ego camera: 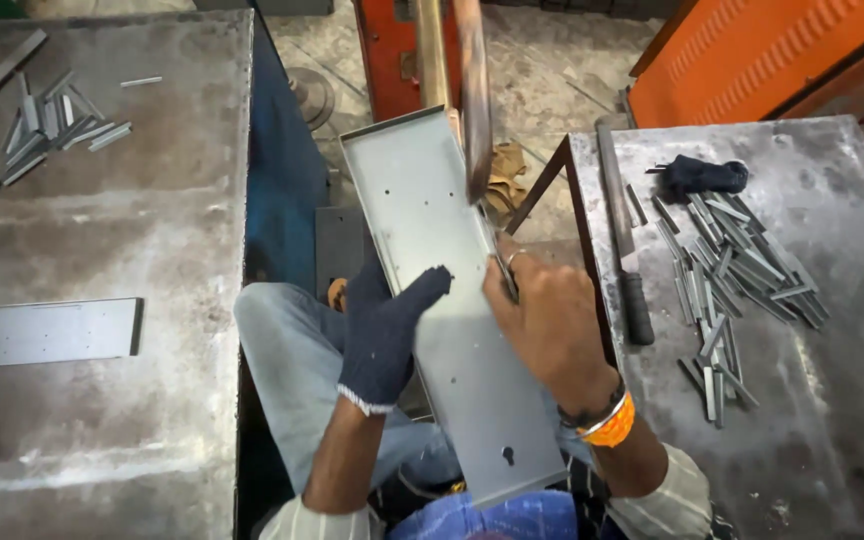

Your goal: Using a spot welding machine to join small metal strips to larger metal plates on a production floor.

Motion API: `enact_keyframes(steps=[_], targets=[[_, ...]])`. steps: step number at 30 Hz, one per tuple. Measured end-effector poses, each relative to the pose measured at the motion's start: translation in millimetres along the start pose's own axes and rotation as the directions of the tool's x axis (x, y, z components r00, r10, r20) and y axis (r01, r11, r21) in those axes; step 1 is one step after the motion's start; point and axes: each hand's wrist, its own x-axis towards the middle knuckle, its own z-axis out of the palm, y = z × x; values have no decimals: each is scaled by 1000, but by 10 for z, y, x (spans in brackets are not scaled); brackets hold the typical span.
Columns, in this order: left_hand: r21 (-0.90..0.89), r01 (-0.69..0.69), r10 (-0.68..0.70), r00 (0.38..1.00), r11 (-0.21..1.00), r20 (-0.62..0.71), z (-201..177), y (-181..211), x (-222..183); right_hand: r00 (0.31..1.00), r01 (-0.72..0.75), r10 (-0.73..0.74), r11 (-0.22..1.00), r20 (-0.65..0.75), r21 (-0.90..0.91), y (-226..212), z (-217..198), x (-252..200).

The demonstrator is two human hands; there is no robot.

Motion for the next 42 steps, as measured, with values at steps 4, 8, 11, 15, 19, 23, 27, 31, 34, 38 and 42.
enact_keyframes(steps=[4,8,11,15,19,23,27,31,34,38,42], targets=[[-99,-15,18,1000,995,22,-3,100,208,992,78,-74,996,-103,37,-61,-174,142],[42,-66,65,998,997,25,-48,290,478,994,27,-45,983,98,182,-103,-282,240],[76,-53,51,999,996,18,-78,312,579,967,-89,35,975,253,205,-132,-305,231],[-30,-70,72,996,997,52,-92,375,737,995,-9,-15,974,103,225,-131,-198,249],[21,-99,98,994,995,41,-125,326,897,986,-97,69,978,151,186,-139,-164,332],[43,-77,75,996,996,46,-177,270,915,993,-26,-4,965,117,260,-106,-12,275],[-52,-52,56,996,997,72,-175,190,697,995,-68,57,990,87,127,-206,-73,15],[0,-89,88,994,996,71,-158,206,464,980,-116,96,987,173,111,-219,-48,-94],[-47,-48,50,998,998,45,-180,207,290,997,-35,27,994,74,107,-238,-35,-129],[-32,-122,123,992,992,29,-322,168,178,996,-89,93,979,-14,182,-395,-131,34],[207,-241,273,952,948,-140,-570,88,-13,996,-19,18,1000,-84,-14,-537,429,209]])
